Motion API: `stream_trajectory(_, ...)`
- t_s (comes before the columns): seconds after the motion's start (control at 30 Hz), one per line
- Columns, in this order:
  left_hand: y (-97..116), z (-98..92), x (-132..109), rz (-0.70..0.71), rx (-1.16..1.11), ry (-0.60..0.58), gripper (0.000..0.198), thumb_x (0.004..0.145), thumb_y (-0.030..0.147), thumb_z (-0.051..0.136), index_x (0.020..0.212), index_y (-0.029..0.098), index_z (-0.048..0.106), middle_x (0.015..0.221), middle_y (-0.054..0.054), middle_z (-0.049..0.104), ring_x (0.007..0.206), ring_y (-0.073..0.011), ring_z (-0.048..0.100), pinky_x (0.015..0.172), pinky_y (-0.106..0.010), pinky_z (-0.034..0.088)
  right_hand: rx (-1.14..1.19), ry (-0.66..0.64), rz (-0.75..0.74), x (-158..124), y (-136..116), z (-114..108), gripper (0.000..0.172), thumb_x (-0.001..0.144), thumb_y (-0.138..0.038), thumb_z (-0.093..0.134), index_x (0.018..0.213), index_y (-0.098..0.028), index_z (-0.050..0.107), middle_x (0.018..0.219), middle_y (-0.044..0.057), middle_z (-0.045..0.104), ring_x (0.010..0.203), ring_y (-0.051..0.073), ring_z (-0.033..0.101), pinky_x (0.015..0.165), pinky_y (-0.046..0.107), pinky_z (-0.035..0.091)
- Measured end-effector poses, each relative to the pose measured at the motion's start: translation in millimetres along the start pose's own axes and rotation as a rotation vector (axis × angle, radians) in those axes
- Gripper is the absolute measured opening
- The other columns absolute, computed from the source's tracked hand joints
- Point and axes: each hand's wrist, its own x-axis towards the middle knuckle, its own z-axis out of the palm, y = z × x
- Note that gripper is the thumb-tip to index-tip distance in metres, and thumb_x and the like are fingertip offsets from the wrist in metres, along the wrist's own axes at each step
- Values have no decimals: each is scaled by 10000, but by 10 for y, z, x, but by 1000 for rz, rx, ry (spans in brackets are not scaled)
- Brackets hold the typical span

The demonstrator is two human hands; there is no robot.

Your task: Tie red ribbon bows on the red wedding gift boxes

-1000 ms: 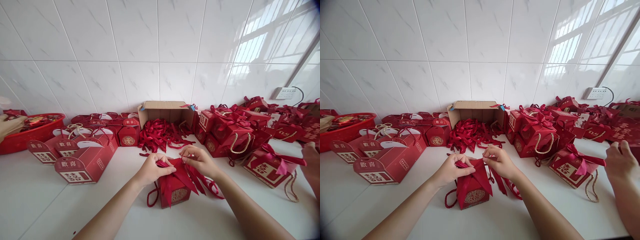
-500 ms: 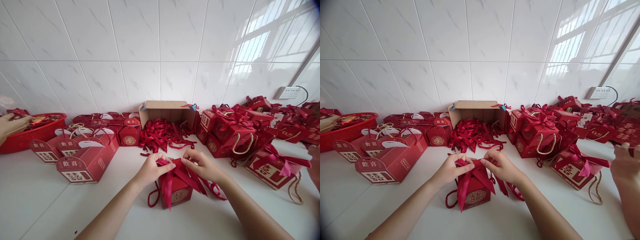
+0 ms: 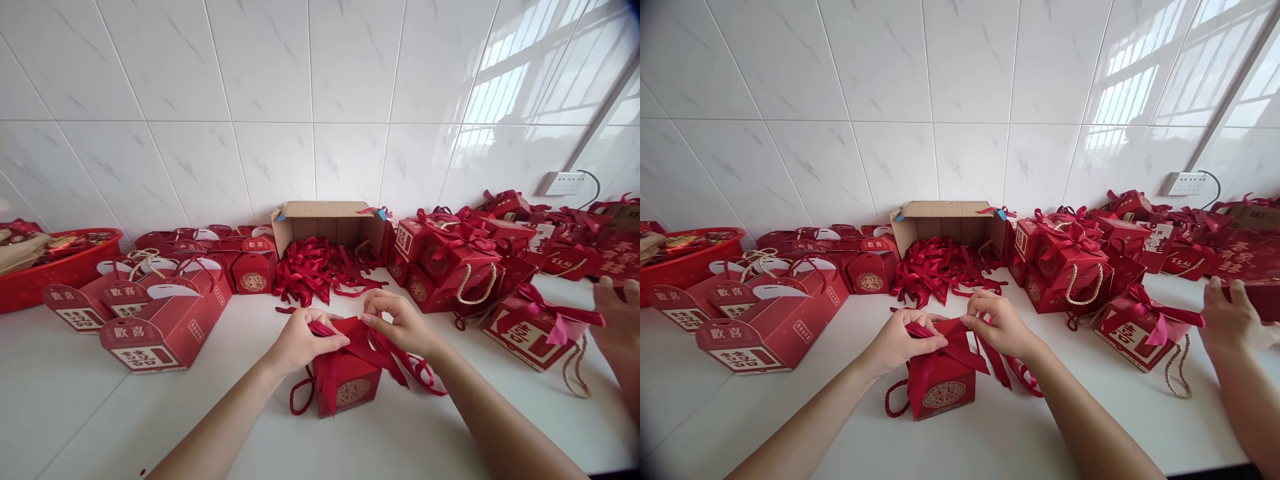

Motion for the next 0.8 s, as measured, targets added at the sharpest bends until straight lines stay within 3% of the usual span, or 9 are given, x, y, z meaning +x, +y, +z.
stream_trajectory(0.2,-27,12,29,45,-37,-59,327,604,276,783,486,206,487,653,-52,685,1120,-296,591,851,-344,466,-46,29,-34,15,66,-28,300,884,-351,542,635,-185,527,791,41,559,725,155,529,683,305,436)
stream_trajectory(0.37,-14,1,13,34,-45,-45,323,606,292,783,503,198,492,712,-54,691,1030,-293,629,818,-351,477,-35,23,-19,8,85,-24,295,888,-350,540,645,-183,533,794,39,549,729,151,517,694,310,438)
stream_trajectory(0.57,-4,-61,-3,53,-159,-28,289,717,407,710,620,182,556,835,-42,695,862,-203,632,797,-303,465,27,-77,53,3,52,8,324,912,-429,489,701,-188,543,816,41,577,781,161,531,737,308,445)
stream_trajectory(0.7,-33,-92,18,0,-270,-65,355,808,496,579,680,165,597,763,-53,687,765,-190,621,748,-294,447,41,-22,113,2,67,31,381,930,-488,415,744,-185,554,792,36,578,757,159,525,711,292,440)
stream_trajectory(0.8,-48,-95,28,-17,-307,-52,456,836,557,497,588,175,515,832,-61,700,785,-201,623,738,-301,448,68,63,185,-6,128,50,450,952,-514,321,828,-179,595,847,52,613,788,167,545,753,306,443)
